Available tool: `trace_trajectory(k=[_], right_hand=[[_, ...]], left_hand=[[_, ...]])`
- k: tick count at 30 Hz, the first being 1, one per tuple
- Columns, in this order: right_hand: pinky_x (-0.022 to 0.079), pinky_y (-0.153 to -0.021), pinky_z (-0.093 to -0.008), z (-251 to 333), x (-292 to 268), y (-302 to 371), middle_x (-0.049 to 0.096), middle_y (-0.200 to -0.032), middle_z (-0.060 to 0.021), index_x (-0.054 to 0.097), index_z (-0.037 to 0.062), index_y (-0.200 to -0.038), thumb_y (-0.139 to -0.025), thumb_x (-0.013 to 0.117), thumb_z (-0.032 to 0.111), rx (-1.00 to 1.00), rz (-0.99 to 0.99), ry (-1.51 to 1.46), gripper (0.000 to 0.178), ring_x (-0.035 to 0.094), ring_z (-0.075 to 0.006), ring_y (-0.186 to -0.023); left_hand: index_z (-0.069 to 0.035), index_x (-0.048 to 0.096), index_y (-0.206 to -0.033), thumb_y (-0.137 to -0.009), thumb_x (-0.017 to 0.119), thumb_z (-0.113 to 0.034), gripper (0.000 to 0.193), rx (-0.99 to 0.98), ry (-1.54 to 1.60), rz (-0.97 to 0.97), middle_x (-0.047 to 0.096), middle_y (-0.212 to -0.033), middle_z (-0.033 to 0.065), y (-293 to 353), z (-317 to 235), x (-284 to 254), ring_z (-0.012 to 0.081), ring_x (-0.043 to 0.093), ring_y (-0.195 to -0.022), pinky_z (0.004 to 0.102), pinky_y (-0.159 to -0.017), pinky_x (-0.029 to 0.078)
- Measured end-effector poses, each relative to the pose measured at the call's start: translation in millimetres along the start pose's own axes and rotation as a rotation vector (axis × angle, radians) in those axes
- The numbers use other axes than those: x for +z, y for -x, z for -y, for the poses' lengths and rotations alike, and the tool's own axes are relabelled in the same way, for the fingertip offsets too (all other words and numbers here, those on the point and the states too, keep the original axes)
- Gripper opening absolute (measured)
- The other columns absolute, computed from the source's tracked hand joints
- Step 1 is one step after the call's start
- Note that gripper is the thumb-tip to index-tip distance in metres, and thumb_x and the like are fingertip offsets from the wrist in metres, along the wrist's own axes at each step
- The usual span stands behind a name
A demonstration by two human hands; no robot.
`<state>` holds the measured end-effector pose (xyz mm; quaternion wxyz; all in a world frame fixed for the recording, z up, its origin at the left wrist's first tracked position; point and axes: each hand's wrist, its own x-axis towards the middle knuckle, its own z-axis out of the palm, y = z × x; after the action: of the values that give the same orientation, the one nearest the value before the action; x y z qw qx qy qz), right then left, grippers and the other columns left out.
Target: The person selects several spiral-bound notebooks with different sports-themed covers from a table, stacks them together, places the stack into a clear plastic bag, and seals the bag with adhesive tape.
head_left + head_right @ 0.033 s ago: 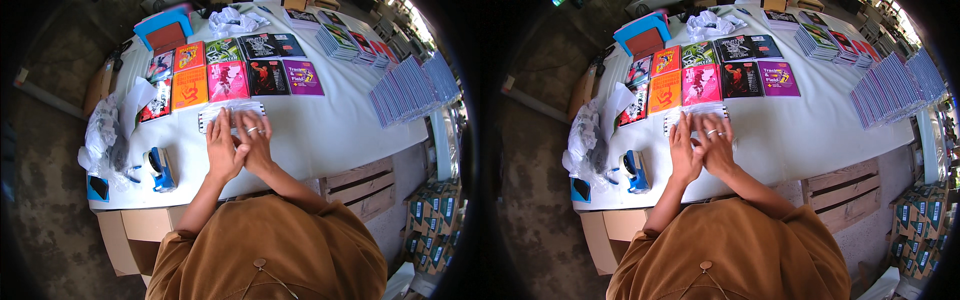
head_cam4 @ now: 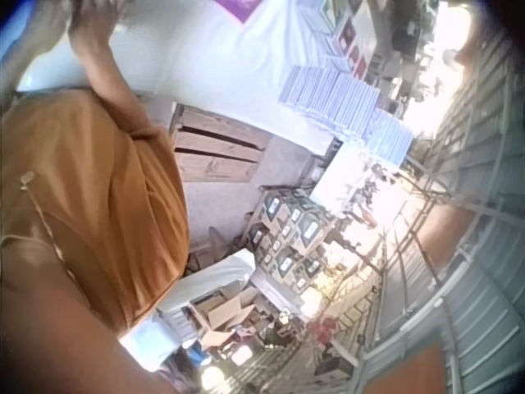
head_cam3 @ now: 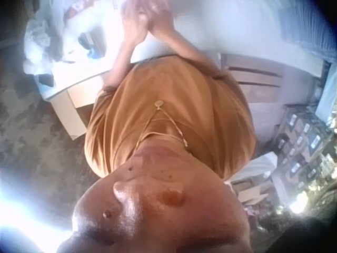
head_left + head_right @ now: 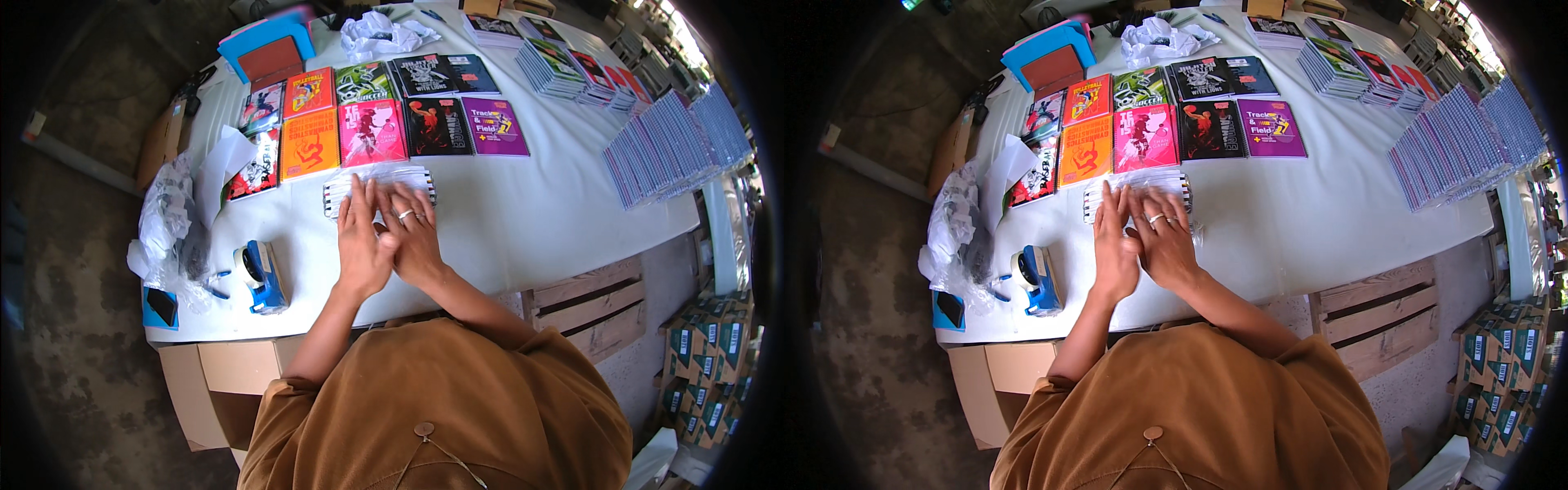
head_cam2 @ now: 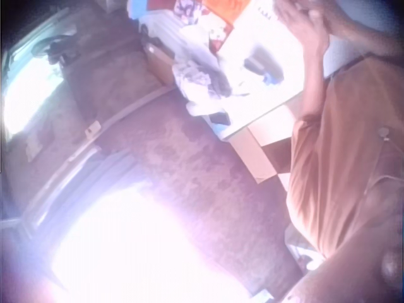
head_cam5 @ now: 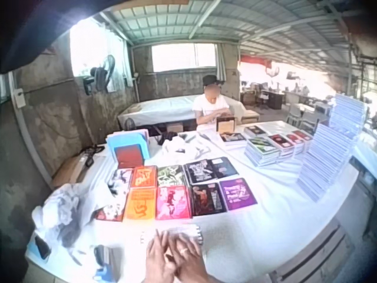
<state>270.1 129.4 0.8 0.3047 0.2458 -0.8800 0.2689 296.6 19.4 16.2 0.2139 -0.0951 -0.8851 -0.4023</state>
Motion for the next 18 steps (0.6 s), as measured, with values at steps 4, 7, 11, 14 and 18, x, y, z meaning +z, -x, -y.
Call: trace_trajectory(k=[4,7,11,14,18], right_hand=[[0.034,-0.094,-0.0361,-11.9,-0.9,-6.7,0.054,-0.115,-0.0082,0.049,0.0057,-0.124,-0.081,0.051,0.011,-0.119,0.106,-0.083,0.043,0.048,-0.0220,-0.112],[0.035,-0.091,-0.0354,-11.5,5.0,-4.9,0.054,-0.116,-0.0041,0.054,0.0062,-0.118,-0.080,0.049,0.008,-0.191,0.091,-0.027,0.039,0.049,-0.0188,-0.111],[0.036,-0.090,-0.0354,-11.7,10.3,-3.8,0.054,-0.117,-0.0045,0.056,0.0063,-0.115,-0.078,0.050,0.009,-0.201,0.073,-0.053,0.038,0.049,-0.0188,-0.112],[0.036,-0.089,-0.0356,-23.8,15.2,0.4,0.055,-0.114,-0.0051,0.058,0.0075,-0.113,-0.076,0.052,0.008,-0.173,0.013,-0.043,0.037,0.050,-0.0202,-0.110],[0.037,-0.089,-0.0403,-19.3,25.1,-1.7,0.055,-0.105,-0.0091,0.056,0.0052,-0.108,-0.075,0.055,0.005,-0.115,-0.077,-0.248,0.033,0.052,-0.0255,-0.104]], left_hand=[[0.002,0.014,-0.141,-0.090,0.040,-0.055,0.081,-0.255,0.512,0.180,0.051,-0.119,0.0265,-29.4,-0.6,-41.7,0.0310,0.050,-0.112,0.0401,-0.097,0.034],[0.007,0.039,-0.129,-0.084,0.063,-0.031,0.063,-0.192,0.367,-0.183,0.054,-0.115,0.0259,-70.8,29.7,-41.4,0.0250,0.055,-0.103,0.0333,-0.088,0.042],[0.002,0.057,-0.112,-0.083,0.061,-0.022,0.037,0.053,-0.078,0.124,0.062,-0.103,0.0224,-97.0,35.9,-45.2,0.0247,0.063,-0.090,0.0306,-0.076,0.048],[-0.002,0.067,-0.095,-0.085,0.059,-0.015,0.018,0.149,-0.057,0.169,0.065,-0.088,0.0179,-96.1,28.3,-30.0,0.0315,0.064,-0.075,0.0329,-0.065,0.049],[0.000,0.066,-0.094,-0.083,0.058,-0.001,0.014,0.121,0.046,-0.048,0.067,-0.090,0.0154,-47.1,19.9,-22.7,0.0270,0.066,-0.086,0.0318,-0.078,0.050]])
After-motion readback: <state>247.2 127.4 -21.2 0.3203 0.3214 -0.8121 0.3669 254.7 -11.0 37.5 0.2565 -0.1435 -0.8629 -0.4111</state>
